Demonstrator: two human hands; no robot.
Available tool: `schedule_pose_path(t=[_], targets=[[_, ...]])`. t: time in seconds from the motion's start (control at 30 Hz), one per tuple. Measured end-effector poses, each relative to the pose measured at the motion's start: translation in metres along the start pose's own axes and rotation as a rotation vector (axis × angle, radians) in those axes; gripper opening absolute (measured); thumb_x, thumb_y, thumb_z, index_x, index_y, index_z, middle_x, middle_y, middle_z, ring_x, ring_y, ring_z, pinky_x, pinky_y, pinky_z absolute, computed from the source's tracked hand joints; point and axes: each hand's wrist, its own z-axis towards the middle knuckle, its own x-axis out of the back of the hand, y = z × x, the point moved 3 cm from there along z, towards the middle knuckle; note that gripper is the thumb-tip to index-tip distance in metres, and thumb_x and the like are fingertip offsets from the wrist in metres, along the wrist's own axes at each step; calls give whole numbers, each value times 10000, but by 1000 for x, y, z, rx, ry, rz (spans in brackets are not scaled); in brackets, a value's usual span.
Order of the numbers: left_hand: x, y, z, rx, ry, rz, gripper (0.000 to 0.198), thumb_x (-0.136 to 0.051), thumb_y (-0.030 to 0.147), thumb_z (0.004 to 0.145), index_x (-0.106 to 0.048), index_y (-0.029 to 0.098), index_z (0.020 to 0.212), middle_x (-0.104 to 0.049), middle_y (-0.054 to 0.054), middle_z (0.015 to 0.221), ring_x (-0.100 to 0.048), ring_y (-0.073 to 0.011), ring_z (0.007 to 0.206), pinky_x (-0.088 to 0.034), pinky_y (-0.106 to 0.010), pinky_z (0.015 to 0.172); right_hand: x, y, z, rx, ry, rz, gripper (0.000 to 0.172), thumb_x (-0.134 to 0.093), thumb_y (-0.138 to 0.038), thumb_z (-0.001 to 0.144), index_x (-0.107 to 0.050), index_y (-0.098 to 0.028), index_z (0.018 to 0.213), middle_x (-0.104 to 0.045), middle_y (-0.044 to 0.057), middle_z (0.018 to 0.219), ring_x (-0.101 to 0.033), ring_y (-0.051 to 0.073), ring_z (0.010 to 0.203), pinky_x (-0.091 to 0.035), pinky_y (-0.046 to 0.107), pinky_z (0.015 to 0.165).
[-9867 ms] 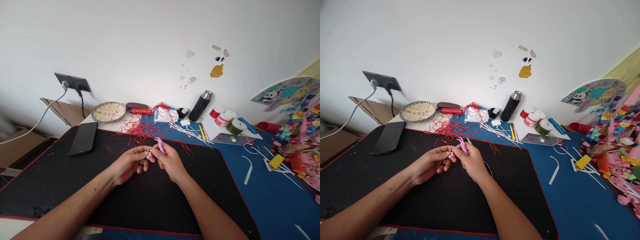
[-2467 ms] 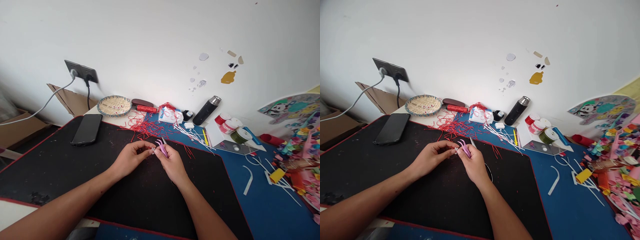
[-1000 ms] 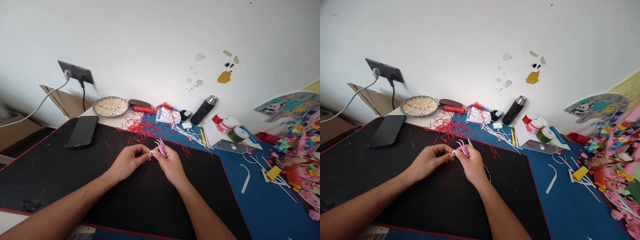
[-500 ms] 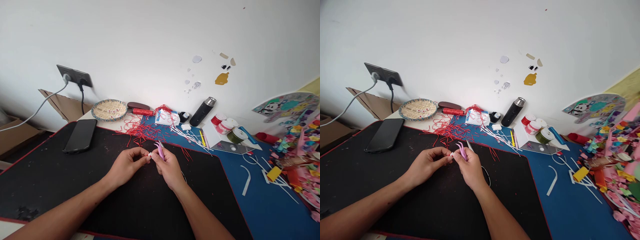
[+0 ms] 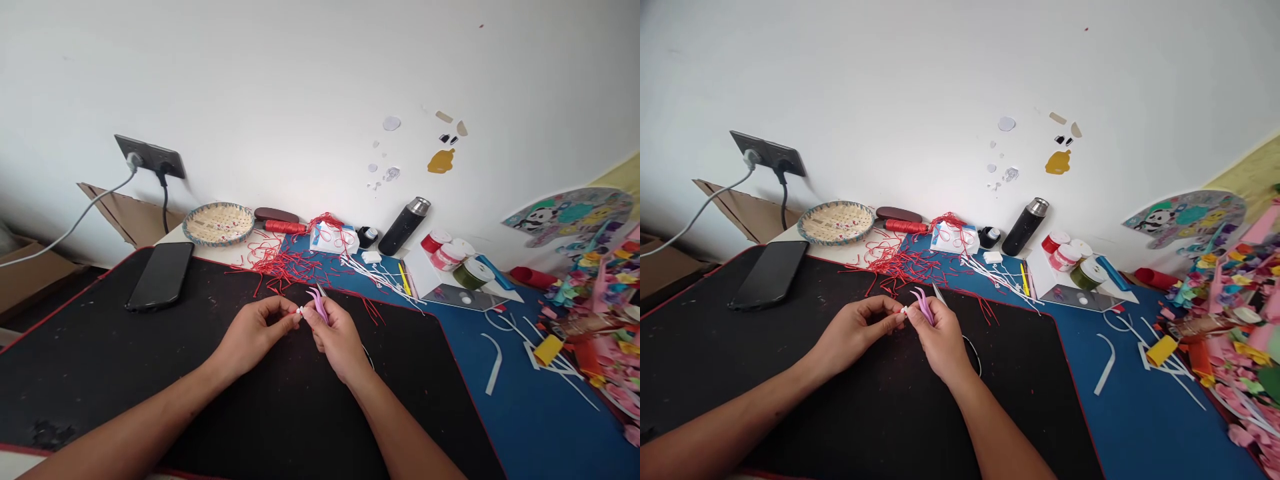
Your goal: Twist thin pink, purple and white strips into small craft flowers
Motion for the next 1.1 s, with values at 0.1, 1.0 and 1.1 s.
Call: schedule_pose_path(t=[0.1,1.0,1.1], targets=[[1,0,0,-6,19,-4,262,-678,471,900,-707,211,892,-721,-9,783,-650,-188,736,-497,-288,702,2,-2,0,13,7,12,402,-674,-607,884,-654,-208,929,-383,-78,577,-303,97,474,-265,227,447],[-3,-7,5,324,-132,-641,426,-930,347,712,-733,133,1023,-746,-41,829,-664,-113,625,-514,-198,564,7,-2,1,48,18,-71,336,-638,-527,932,-697,-201,988,-422,-69,551,-348,107,471,-291,241,476],[-2,-7,6,285,-107,-613,389,-917,380,725,-704,137,942,-767,-62,868,-701,-139,650,-536,-218,574,6,0,2,27,17,-55,402,-610,-585,936,-697,-196,991,-447,-54,566,-375,116,484,-300,245,475]])
